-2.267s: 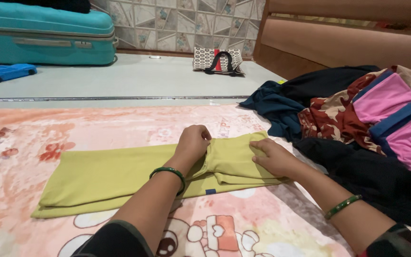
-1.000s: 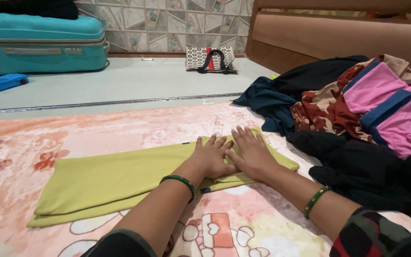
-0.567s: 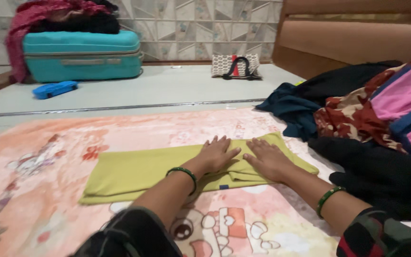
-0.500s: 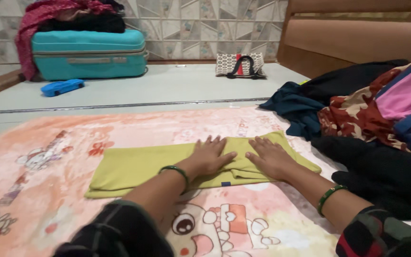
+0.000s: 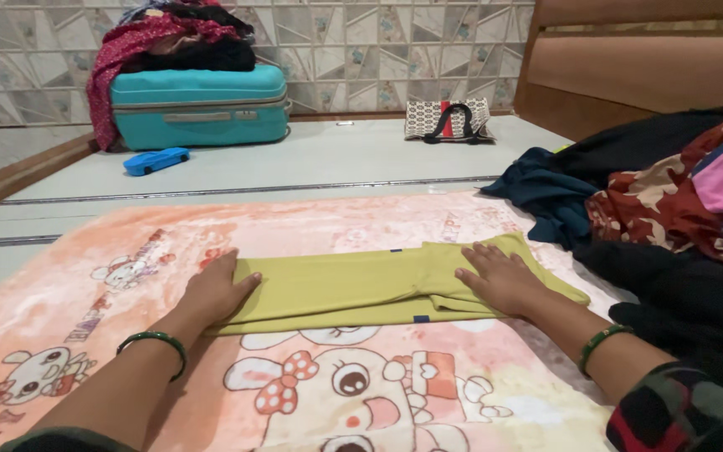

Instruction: The person folds several garments, including a yellow shirt, a red polka dot top, and a teal shirt, on a bed surface.

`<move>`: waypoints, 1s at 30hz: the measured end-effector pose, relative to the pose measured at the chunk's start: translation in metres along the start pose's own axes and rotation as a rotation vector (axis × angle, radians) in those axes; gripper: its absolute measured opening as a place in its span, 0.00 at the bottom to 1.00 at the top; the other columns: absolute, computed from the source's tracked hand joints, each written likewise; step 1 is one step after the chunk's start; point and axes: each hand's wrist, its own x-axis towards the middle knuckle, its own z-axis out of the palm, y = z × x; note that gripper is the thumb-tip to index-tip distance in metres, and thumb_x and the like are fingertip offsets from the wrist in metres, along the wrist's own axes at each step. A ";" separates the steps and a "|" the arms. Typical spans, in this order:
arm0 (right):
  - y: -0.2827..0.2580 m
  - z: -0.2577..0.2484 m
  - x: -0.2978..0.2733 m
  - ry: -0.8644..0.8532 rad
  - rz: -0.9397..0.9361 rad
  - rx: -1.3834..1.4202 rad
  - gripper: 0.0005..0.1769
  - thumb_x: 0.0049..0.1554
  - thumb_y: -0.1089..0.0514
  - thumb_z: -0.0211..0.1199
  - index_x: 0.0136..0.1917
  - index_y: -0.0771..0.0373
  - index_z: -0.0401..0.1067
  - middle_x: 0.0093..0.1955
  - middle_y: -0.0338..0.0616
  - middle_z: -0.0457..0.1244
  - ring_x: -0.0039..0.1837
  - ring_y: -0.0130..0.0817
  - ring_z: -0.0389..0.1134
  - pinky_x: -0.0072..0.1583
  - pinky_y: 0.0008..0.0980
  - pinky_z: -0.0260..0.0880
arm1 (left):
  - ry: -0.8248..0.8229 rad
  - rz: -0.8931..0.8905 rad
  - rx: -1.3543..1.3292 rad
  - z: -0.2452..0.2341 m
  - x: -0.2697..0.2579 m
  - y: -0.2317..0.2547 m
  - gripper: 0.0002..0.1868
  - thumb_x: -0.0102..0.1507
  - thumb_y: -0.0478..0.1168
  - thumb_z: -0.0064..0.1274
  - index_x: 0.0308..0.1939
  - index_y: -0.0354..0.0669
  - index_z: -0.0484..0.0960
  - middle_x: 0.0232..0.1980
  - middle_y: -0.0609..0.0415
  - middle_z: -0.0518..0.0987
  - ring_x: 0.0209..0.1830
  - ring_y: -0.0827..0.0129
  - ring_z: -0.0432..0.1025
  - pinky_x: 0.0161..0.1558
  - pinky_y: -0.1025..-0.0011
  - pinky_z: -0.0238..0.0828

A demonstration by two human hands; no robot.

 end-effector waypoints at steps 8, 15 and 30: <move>-0.021 -0.015 -0.017 0.273 -0.239 -0.126 0.39 0.62 0.34 0.46 0.79 0.54 0.54 0.83 0.48 0.45 0.84 0.44 0.41 0.78 0.54 0.37 | -0.076 -0.342 0.110 -0.037 -0.005 0.018 0.36 0.62 0.69 0.50 0.50 0.38 0.87 0.50 0.42 0.85 0.50 0.53 0.80 0.50 0.57 0.77; -0.052 -0.011 -0.028 -0.113 -0.290 0.029 0.39 0.64 0.33 0.40 0.83 0.47 0.44 0.86 0.46 0.39 0.86 0.44 0.34 0.79 0.51 0.31 | -0.145 -0.341 0.078 -0.022 0.011 -0.001 0.39 0.55 0.71 0.58 0.49 0.41 0.88 0.49 0.45 0.86 0.49 0.56 0.81 0.49 0.60 0.77; -0.045 -0.011 -0.023 -0.127 -0.312 0.085 0.39 0.63 0.33 0.42 0.82 0.47 0.46 0.85 0.44 0.40 0.86 0.44 0.35 0.79 0.49 0.34 | -0.258 -0.358 -0.652 -0.035 0.022 -0.022 0.22 0.61 0.49 0.58 0.52 0.37 0.83 0.46 0.44 0.82 0.39 0.61 0.75 0.39 0.63 0.71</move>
